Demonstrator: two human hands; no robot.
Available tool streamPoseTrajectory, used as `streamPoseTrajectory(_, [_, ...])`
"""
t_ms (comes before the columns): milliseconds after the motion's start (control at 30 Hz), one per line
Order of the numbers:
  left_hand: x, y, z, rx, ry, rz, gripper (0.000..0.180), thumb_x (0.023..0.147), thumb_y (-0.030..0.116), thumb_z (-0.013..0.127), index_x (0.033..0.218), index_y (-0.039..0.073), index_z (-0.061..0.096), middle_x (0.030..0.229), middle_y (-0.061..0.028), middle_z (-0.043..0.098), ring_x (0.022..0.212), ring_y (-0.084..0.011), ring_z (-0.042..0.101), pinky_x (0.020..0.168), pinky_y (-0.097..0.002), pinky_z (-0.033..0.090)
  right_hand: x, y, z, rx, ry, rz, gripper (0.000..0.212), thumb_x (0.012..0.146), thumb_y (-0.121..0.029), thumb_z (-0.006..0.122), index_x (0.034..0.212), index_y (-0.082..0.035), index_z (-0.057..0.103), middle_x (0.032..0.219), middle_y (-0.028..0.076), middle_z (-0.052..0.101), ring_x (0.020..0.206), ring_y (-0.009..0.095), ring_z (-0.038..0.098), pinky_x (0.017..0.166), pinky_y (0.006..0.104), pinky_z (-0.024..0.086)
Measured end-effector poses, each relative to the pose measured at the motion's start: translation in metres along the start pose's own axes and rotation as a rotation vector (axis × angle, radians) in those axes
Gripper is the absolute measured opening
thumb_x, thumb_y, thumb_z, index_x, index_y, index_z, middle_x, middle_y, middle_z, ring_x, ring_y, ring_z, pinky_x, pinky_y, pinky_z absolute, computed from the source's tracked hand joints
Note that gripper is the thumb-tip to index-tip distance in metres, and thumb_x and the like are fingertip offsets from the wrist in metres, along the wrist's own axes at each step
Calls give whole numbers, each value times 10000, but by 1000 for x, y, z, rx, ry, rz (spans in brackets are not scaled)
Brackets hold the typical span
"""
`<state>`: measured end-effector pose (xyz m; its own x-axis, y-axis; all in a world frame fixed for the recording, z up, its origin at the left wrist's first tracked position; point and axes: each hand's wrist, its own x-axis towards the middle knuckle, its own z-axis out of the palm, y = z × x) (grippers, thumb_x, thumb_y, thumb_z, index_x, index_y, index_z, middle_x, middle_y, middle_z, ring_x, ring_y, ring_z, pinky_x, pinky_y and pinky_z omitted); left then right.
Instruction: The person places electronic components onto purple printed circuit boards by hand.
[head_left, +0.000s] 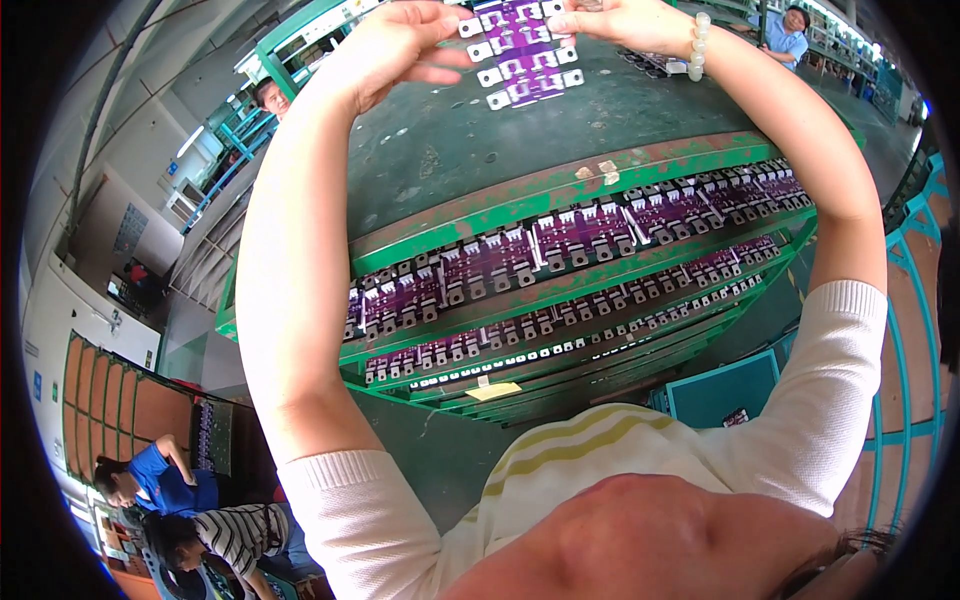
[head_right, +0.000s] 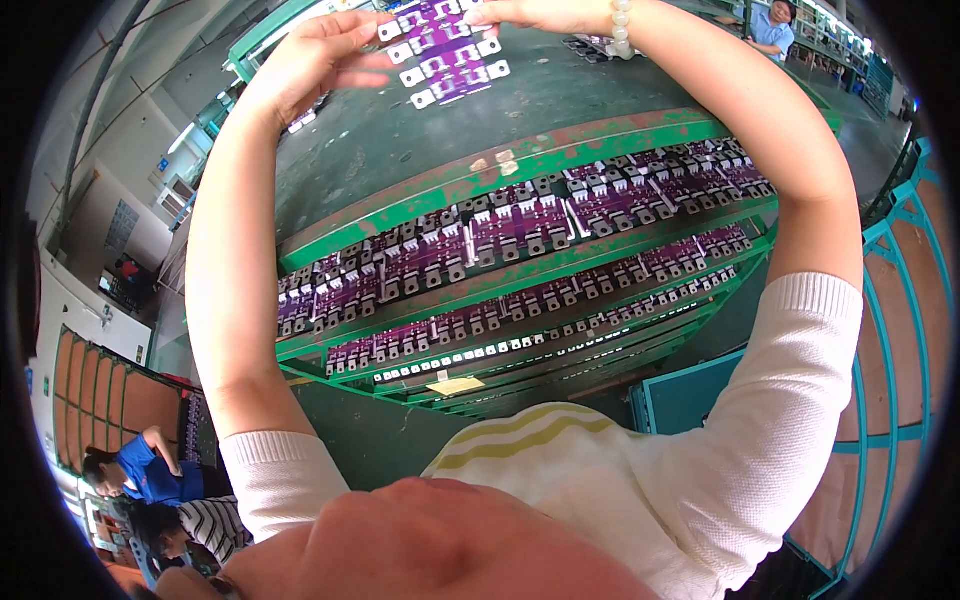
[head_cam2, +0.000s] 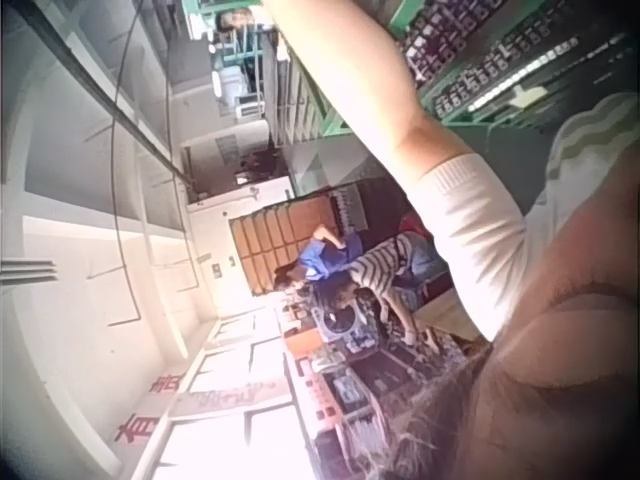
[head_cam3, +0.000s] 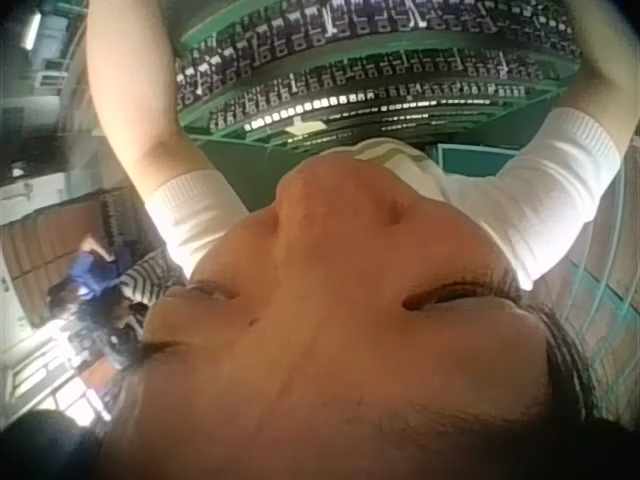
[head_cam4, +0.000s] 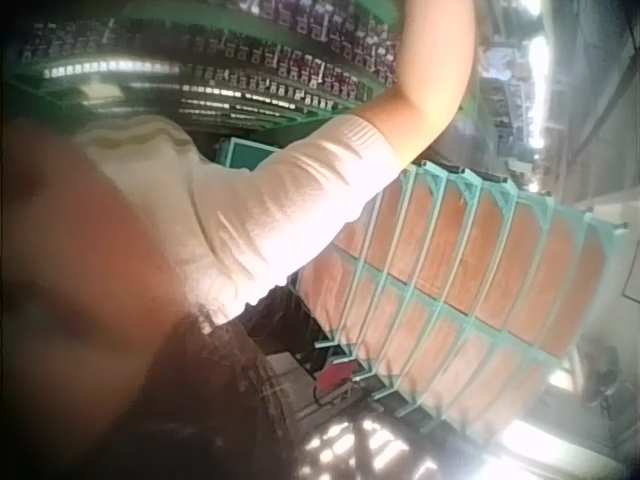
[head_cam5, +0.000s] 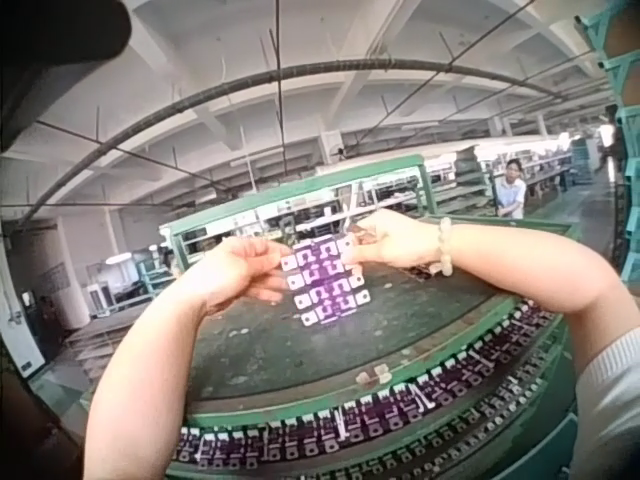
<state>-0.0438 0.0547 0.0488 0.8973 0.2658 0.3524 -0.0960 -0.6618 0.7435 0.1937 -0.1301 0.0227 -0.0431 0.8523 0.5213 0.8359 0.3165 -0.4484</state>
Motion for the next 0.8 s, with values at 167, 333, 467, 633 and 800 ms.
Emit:
streamPoseTrajectory(167, [-44,52,-48,502,508,295,362,995,211,677,1266,-22,623,1201,-145,705,1168,-252,645,1039,-338,463,18,35,-18,355,-128,-521,185,1014,-184,659,858,-84,675,669,-47,555,565,37,427,510,220,311])
streamPoseTrajectory(333, [-144,30,-121,787,750,370,371,976,313,679,1234,46,691,1150,-147,742,1131,-247,691,971,-350,501,51,-23,32,141,3,459,312,1019,-385,609,855,-127,672,646,-101,425,527,13,326,449,190,253])
streamPoseTrajectory(467, [-206,14,-42,674,563,32,424,1016,385,622,1050,-21,738,940,-236,725,874,-361,714,791,-418,539,88,-38,80,278,-86,561,274,1005,-261,644,819,-61,663,642,-60,478,499,26,321,394,220,222])
streamPoseTrajectory(633, [-237,-32,3,841,500,288,231,934,216,729,983,-9,718,1019,-196,744,918,-386,721,810,-448,572,136,-35,128,-276,-203,357,441,909,-443,773,800,-24,691,612,2,518,517,98,483,371,320,330])
streamPoseTrajectory(800, [-236,-62,4,918,616,526,264,887,230,757,995,-1,687,1011,-178,739,930,-340,736,818,-432,572,117,-61,115,-243,-492,148,747,821,-528,831,1327,-19,624,1182,77,705,920,167,669,741,356,551])
